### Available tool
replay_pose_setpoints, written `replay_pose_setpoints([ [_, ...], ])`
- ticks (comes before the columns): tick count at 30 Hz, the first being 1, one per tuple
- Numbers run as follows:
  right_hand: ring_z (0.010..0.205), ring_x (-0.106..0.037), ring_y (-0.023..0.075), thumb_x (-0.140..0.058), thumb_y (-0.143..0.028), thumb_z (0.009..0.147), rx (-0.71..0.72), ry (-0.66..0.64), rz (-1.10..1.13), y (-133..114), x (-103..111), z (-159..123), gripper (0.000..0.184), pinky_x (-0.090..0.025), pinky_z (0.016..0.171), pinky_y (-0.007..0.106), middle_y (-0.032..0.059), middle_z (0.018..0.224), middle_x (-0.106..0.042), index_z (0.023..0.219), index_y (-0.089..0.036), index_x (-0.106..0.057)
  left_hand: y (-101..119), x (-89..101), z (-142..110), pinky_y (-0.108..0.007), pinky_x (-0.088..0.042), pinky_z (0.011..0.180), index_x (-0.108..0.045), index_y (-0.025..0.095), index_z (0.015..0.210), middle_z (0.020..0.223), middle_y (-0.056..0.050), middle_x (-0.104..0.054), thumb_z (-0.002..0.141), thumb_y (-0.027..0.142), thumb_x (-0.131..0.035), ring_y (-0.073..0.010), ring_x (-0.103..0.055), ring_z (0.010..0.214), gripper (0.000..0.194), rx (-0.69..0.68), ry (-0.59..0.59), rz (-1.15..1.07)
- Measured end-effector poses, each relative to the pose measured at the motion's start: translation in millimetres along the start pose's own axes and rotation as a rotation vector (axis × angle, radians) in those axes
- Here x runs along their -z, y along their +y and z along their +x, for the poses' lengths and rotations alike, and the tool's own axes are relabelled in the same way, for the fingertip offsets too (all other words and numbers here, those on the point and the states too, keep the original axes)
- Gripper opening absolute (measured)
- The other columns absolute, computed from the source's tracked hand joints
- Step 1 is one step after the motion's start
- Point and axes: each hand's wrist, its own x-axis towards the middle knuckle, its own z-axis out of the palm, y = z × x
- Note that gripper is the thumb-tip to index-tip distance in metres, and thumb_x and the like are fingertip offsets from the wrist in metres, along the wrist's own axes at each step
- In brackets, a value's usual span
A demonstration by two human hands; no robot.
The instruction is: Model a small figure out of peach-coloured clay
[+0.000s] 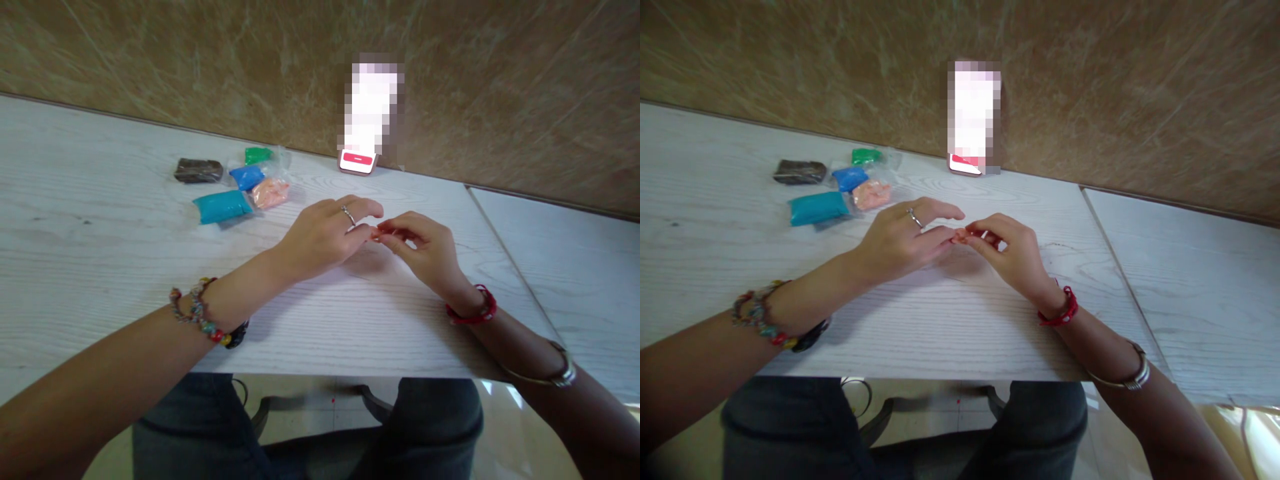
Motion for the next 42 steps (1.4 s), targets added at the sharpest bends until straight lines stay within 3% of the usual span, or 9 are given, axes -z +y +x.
replay_pose_setpoints([
  [8, 0.068, -0.062, 0.0123, -0.067, -0.027, 0.07, -0.194, 0.041, 0.269, 0.9, -4.2, -0.5, 0.026, -0.051, 0.06, 0.026, 0.0022, 0.078, -0.069, 0.094, -0.018, -0.068, -1.5, -2.5, -0.8, -0.023, -0.044, 0.064, -0.057, 0.014, 0.085, 0.092, -0.002, -0.063, 0.086, 0.018, -0.044, -0.01, -0.058, 0.084, 0.013, -0.098, 0.091, 0.057],
  [12, 0.061, -0.062, 0.0117, -0.068, -0.028, 0.068, -0.266, 0.018, 0.29, -0.3, -4.2, 1.2, 0.019, -0.052, 0.055, 0.025, 0.0021, 0.075, -0.07, 0.085, -0.018, -0.07, -1.3, 0.3, 0.9, -0.024, -0.044, 0.063, -0.058, 0.016, 0.082, 0.092, -0.002, -0.063, 0.087, 0.019, -0.042, -0.0105, -0.058, 0.084, 0.017, -0.044, 0.007, 0.0],
  [19, 0.056, -0.06, 0.01, -0.063, -0.021, 0.072, -0.193, 0.068, 0.18, -0.3, -6.1, -2.0, 0.012, -0.052, 0.057, 0.025, -0.0002, 0.069, -0.069, 0.08, -0.02, -0.071, 1.3, 2.5, 3.2, -0.028, -0.045, 0.069, -0.059, 0.019, 0.079, 0.096, -0.003, -0.062, 0.085, 0.023, -0.042, -0.0135, -0.057, 0.089, 0.018, 0.112, -0.119, -0.146],
  [28, 0.052, -0.057, 0.0089, -0.064, -0.021, 0.071, -0.194, 0.122, 0.276, 0.0, -7.0, -0.3, 0.014, -0.049, 0.052, 0.024, -0.0004, 0.069, -0.068, 0.084, -0.019, -0.069, 1.4, 1.6, 2.8, -0.028, -0.045, 0.068, -0.058, 0.018, 0.088, 0.095, -0.004, -0.063, 0.087, 0.024, -0.041, -0.0132, -0.058, 0.086, 0.018, 0.136, -0.073, -0.174],
  [36, 0.064, -0.057, 0.0109, -0.056, -0.015, 0.076, -0.037, 0.09, -0.014, 0.0, -4.0, -0.6, 0.01, -0.045, 0.059, 0.025, -0.0009, 0.07, -0.064, 0.075, -0.02, -0.065, 3.1, 2.2, 2.7, -0.027, -0.045, 0.069, -0.057, 0.018, 0.088, 0.095, -0.003, -0.063, 0.086, 0.023, -0.042, -0.0132, -0.059, 0.087, 0.016, 0.126, -0.051, -0.168],
  [42, 0.066, -0.056, 0.0113, -0.052, -0.013, 0.078, 0.072, 0.109, -0.099, -3.1, -4.9, 1.3, 0.012, -0.045, 0.061, 0.026, -0.0002, 0.069, -0.061, 0.071, -0.019, -0.06, 4.5, 2.4, 1.8, -0.026, -0.045, 0.066, -0.057, 0.019, 0.086, 0.093, -0.003, -0.064, 0.086, 0.023, -0.042, -0.0129, -0.06, 0.086, 0.016, 0.105, -0.051, -0.115],
])
